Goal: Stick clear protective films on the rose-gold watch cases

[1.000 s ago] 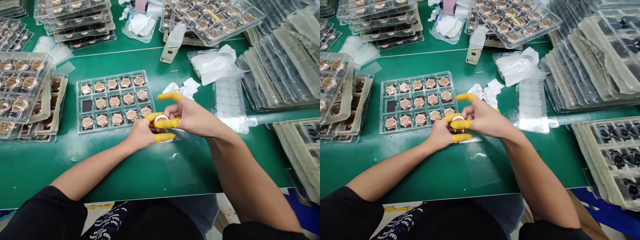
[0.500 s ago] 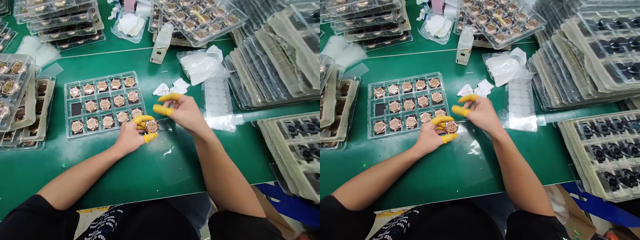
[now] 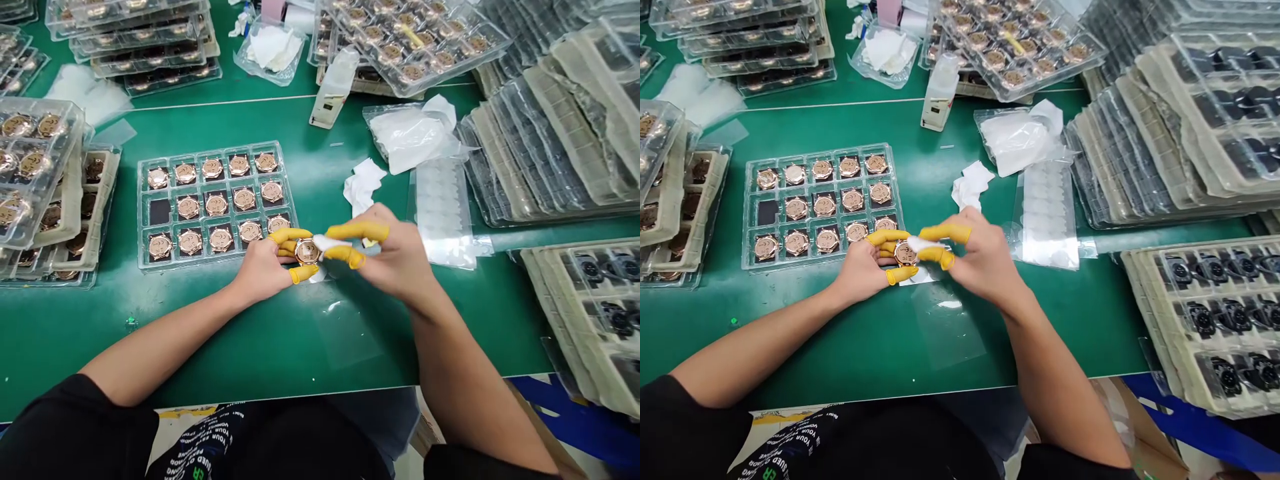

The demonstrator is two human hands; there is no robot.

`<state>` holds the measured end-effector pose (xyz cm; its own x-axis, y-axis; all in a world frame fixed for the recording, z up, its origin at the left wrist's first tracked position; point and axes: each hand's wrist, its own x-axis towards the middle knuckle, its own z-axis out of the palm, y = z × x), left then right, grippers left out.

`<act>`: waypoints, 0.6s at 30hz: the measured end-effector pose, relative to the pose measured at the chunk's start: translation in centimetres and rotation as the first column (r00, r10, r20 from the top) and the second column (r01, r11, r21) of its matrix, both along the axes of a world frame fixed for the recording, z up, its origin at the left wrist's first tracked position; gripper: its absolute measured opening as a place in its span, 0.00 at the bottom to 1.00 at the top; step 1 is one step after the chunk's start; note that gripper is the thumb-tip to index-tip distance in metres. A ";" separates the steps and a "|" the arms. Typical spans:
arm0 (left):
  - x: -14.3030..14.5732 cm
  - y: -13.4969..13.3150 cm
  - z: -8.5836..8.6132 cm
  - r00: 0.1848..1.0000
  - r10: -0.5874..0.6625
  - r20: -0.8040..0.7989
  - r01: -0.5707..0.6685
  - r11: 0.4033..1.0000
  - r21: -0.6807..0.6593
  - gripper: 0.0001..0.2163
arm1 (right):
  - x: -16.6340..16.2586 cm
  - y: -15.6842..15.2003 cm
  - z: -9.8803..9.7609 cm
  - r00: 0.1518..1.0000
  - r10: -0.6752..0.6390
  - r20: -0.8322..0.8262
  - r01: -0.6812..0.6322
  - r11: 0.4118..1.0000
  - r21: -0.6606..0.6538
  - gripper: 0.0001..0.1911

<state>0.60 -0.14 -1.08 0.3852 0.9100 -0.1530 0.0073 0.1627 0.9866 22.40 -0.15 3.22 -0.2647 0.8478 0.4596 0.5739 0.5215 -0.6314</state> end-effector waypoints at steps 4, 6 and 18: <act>-0.1 -0.1 0.0 1.000 -0.005 -0.025 0.006 0.999 0.033 0.26 | -0.8 -1.5 -0.5 0.988 0.112 0.109 -0.124 0.986 0.109 0.07; -0.1 -0.1 0.0 1.000 0.001 -0.029 0.000 0.999 0.040 0.25 | -1.4 -1.3 -0.9 0.984 0.099 0.148 -0.118 0.984 0.130 0.07; -0.1 -0.2 0.2 1.000 -0.013 -0.021 0.013 1.000 0.003 0.26 | -0.9 -0.9 -1.4 0.974 0.147 0.174 -0.173 0.974 0.144 0.05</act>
